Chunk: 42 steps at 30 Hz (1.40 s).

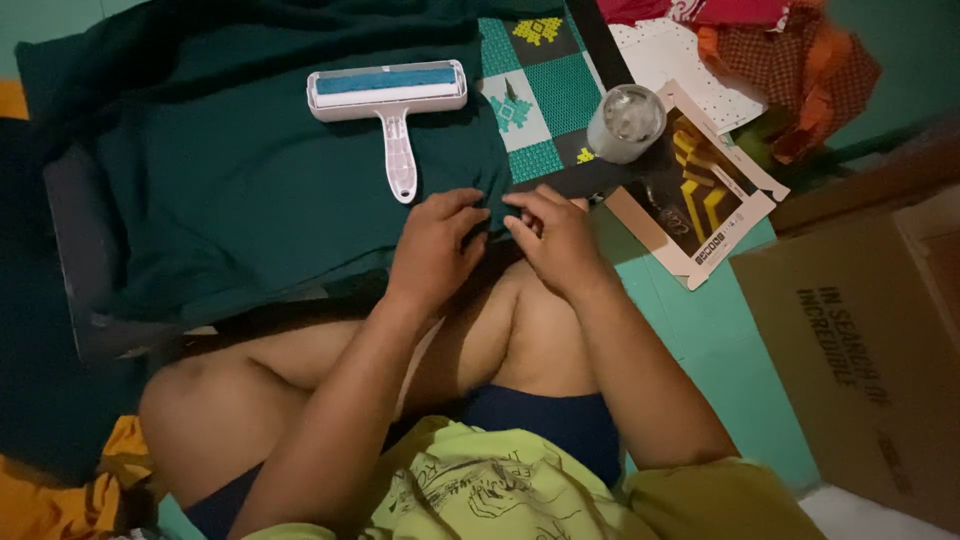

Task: Using a lint roller to remove lint and debris from a green t-shirt

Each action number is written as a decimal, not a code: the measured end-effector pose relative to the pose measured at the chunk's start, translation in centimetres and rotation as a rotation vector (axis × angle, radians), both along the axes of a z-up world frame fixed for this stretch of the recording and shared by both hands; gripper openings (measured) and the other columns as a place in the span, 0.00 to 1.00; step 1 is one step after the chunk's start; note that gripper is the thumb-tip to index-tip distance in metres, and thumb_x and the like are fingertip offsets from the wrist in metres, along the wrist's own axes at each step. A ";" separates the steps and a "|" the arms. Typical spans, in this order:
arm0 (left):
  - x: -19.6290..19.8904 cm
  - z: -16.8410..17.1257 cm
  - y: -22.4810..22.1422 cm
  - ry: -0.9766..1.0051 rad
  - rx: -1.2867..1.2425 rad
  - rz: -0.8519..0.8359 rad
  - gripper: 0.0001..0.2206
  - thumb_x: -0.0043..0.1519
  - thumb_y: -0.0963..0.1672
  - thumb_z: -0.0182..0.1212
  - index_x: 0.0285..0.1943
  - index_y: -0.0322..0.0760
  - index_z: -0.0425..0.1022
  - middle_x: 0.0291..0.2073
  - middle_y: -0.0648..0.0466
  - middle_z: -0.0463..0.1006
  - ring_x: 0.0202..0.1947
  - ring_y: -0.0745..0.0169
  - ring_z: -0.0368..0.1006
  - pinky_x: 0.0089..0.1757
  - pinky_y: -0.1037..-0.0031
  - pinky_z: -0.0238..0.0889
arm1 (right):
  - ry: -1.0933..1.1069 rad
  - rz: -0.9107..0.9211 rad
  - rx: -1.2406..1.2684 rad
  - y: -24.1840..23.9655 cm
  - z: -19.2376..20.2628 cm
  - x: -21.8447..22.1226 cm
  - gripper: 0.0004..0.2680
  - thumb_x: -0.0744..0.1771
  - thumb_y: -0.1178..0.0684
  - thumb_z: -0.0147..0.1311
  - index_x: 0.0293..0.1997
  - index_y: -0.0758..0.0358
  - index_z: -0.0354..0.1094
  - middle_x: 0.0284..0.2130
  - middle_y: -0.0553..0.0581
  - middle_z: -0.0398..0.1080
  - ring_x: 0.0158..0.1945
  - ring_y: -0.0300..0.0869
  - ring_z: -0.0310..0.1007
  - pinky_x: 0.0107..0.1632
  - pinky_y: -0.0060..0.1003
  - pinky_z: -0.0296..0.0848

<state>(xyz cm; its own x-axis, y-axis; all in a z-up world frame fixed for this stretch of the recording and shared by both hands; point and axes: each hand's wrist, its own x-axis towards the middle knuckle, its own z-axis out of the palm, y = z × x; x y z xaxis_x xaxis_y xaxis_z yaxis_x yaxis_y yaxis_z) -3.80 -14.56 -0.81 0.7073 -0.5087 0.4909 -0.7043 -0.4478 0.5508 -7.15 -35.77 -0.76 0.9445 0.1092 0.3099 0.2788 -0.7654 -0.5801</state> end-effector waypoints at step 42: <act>-0.5 0.5 -1.1 0.071 0.081 0.198 0.07 0.59 0.47 0.68 0.42 0.44 0.80 0.46 0.55 0.78 0.46 0.47 0.76 0.42 0.60 0.66 | 0.037 -0.312 0.412 -1.1 1.0 -0.3 0.01 0.70 0.58 0.55 0.43 0.58 0.71 0.28 0.53 0.74 0.31 0.38 0.72 0.35 0.31 0.68</act>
